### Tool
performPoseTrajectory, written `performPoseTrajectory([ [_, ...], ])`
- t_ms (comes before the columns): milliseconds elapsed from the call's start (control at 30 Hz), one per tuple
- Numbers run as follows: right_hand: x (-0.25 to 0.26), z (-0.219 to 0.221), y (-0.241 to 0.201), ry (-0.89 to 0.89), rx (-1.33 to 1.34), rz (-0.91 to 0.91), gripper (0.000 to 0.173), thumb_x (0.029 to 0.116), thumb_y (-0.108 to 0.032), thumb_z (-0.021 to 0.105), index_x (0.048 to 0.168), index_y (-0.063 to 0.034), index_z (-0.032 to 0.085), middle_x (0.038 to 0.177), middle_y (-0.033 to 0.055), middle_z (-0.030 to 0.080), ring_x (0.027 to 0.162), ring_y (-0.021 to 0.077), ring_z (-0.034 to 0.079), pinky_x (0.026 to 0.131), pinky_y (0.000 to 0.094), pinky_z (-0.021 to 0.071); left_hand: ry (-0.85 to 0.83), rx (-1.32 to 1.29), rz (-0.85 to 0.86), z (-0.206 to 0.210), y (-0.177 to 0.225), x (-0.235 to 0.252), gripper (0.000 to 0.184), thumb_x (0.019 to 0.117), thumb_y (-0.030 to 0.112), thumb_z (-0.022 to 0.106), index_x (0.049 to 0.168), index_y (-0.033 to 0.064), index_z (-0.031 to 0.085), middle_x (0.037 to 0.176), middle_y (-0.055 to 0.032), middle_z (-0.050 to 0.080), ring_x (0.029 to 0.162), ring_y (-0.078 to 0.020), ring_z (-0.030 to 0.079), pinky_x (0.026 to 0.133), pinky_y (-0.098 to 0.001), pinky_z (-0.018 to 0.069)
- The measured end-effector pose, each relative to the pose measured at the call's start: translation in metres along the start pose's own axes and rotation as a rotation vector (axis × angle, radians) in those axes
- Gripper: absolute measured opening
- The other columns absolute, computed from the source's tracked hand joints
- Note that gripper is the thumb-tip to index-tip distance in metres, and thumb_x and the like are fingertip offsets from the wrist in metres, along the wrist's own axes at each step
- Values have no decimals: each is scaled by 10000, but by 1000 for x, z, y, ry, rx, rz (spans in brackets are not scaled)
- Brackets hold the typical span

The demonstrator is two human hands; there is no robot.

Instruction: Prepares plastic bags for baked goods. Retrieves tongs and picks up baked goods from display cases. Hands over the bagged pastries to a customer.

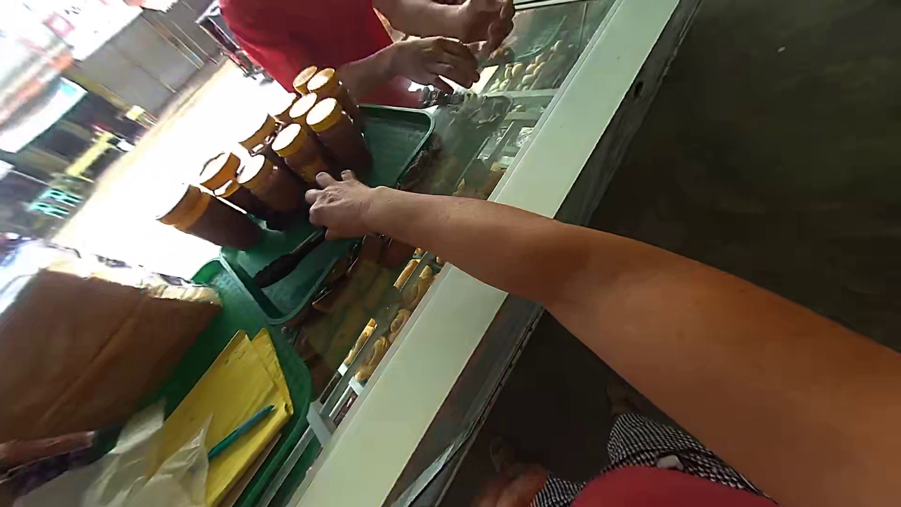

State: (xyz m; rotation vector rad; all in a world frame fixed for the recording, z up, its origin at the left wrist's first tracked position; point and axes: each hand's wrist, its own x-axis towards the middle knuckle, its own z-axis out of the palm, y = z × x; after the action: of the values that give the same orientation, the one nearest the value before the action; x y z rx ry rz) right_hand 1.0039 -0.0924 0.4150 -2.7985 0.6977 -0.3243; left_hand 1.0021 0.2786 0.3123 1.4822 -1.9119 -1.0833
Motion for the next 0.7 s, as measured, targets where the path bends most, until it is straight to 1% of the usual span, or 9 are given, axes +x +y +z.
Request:
performPoseTrajectory([
  [67,-21,-18,5,43,86,-87,270,1007,-228,654,1202,-49,705,1426,137,554,1436,397,371,1044,658,382,16,-10,-52,72,-10,28,478,971,228,689,1297,-113,616,1306,-275,634,1240,-351,620,1084,-478,484],
  [133,-51,-47,15,144,202,-182,284,1027,-248,626,1222,-55,698,1397,146,566,1378,374,438,1018,589,434,-14,50,-164,114,-9,59,463,981,232,677,1319,-81,620,1345,-259,619,1273,-380,594,1098,-517,463],
  [267,-149,-95,58,580,569,-405,197,995,-144,653,1013,33,738,1006,152,684,1023,246,628,920,385,463,-104,256,-140,163,-38,137,463,992,284,649,1302,-59,639,1363,-270,605,1315,-465,539,1102,-609,419],
  [333,-222,-108,102,710,754,-390,181,1011,-99,612,1044,41,722,1020,120,681,1015,157,631,892,281,505,-194,394,-123,176,-51,191,463,982,286,665,1307,-43,644,1396,-273,584,1353,-484,498,1120,-640,381],
  [400,-310,-98,159,723,976,-262,246,1056,-141,524,1200,10,655,1174,79,659,1087,105,645,905,253,574,-382,560,-157,186,-62,252,496,990,278,655,1378,-25,597,1488,-273,505,1437,-479,400,1176,-655,285],
  [433,-357,-83,186,728,1142,-167,260,1042,-174,507,1233,-37,619,1240,82,639,1074,147,659,842,301,606,-483,651,-177,193,-69,285,519,1006,266,628,1430,-23,548,1546,-263,443,1487,-464,324,1206,-652,212],
  [533,-506,-9,247,855,1436,198,185,923,-267,697,1078,-216,609,1525,72,520,1152,327,692,721,444,665,-629,909,-83,211,-104,367,506,1041,98,497,1487,-124,410,1593,-332,321,1529,-495,199,1216,-691,86],
  [633,-630,92,256,1063,1287,665,344,798,-157,686,1132,-234,661,1500,52,551,1038,239,715,699,329,627,-693,1189,-69,218,-142,406,508,1050,-50,296,1525,-199,200,1645,-352,123,1571,-417,100,1277,-495,88],
  [700,-674,152,247,1093,1270,909,549,760,-58,593,1288,-210,611,1371,30,650,954,162,717,697,258,600,-542,957,-70,206,-169,396,567,1024,-101,331,1559,-156,152,1680,-261,135,1583,-294,146,1283,-369,154],
])
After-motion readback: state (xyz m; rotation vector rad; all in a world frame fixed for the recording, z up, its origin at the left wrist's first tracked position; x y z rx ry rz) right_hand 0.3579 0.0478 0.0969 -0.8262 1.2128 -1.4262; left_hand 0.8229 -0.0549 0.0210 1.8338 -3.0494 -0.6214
